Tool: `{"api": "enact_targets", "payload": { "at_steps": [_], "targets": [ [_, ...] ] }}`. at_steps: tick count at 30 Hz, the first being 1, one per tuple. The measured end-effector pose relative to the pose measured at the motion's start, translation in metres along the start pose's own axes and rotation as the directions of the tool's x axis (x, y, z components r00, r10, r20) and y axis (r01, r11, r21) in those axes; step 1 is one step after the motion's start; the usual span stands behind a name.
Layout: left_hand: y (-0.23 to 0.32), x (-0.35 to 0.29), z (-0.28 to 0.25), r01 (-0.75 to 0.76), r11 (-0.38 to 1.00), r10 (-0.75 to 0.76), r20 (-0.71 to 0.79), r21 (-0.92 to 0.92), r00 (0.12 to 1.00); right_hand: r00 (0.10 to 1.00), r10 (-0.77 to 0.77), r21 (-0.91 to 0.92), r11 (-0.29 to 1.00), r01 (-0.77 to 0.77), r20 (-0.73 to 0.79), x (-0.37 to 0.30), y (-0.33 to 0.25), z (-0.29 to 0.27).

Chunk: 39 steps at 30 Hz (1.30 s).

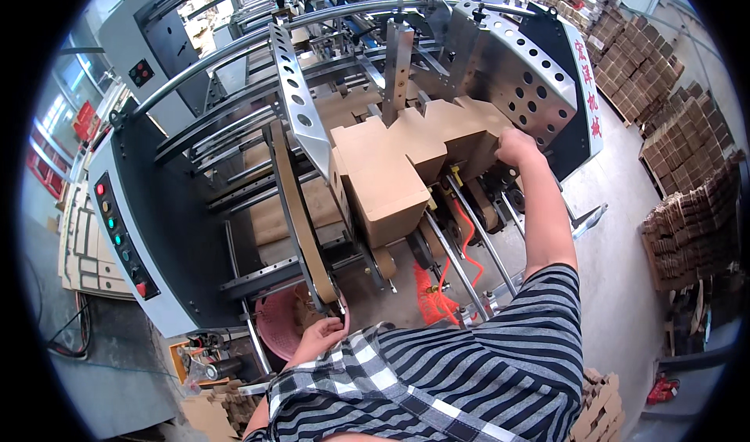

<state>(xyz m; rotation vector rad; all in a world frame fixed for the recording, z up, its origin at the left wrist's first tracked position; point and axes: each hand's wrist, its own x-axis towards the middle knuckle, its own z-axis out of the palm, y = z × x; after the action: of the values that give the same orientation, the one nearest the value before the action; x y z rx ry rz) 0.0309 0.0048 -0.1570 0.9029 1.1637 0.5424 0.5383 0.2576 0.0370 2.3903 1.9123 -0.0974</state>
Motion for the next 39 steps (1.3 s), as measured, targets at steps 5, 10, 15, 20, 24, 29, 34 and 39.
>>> {"api": "enact_targets", "payload": {
  "at_steps": [5, 10, 15, 20, 24, 29, 34, 39],
  "targets": [
    [-0.004, -0.003, -0.001, 0.025, 0.998, -0.025, 0.002, -0.062, 1.0, 0.99, -0.089, 0.274, 0.955, 0.116, -0.107, -0.007, -0.012, 0.026],
    [-0.01, -0.002, -0.001, 0.01, 1.0, -0.01, -0.032, 0.001, 0.999, 0.981, -0.14, 0.11, 0.982, 0.155, -0.134, 0.019, -0.03, 0.056],
    [-0.003, -0.009, 0.001, 0.002, 0.999, -0.004, -0.032, -0.053, 0.999, 0.991, -0.089, 0.076, 0.992, 0.097, -0.105, 0.036, -0.03, 0.06],
    [-0.008, -0.007, 0.003, -0.028, 0.998, 0.026, -0.037, -0.052, 0.999, 0.995, -0.072, 0.094, 0.992, 0.079, -0.075, 0.025, -0.037, 0.051],
    [-0.014, -0.007, 0.001, -0.034, 0.999, 0.033, -0.055, -0.035, 0.998, 0.991, -0.097, 0.171, 0.979, 0.111, -0.088, 0.008, -0.052, 0.034],
    [-0.009, -0.01, 0.002, -0.039, 0.999, 0.038, -0.048, -0.022, 0.998, 0.986, -0.131, 0.199, 0.969, 0.149, -0.1, -0.003, -0.06, 0.02],
    [-0.021, -0.007, -0.001, -0.054, 0.998, 0.051, -0.088, -0.032, 0.995, 0.959, -0.229, 0.384, 0.88, 0.277, -0.168, -0.071, -0.083, -0.019],
    [0.001, -0.015, 0.01, -0.051, 0.998, 0.054, -0.095, 0.033, 0.994, 0.875, -0.485, 0.516, 0.749, 0.416, -0.003, -0.134, -0.104, -0.017]
  ]
}}
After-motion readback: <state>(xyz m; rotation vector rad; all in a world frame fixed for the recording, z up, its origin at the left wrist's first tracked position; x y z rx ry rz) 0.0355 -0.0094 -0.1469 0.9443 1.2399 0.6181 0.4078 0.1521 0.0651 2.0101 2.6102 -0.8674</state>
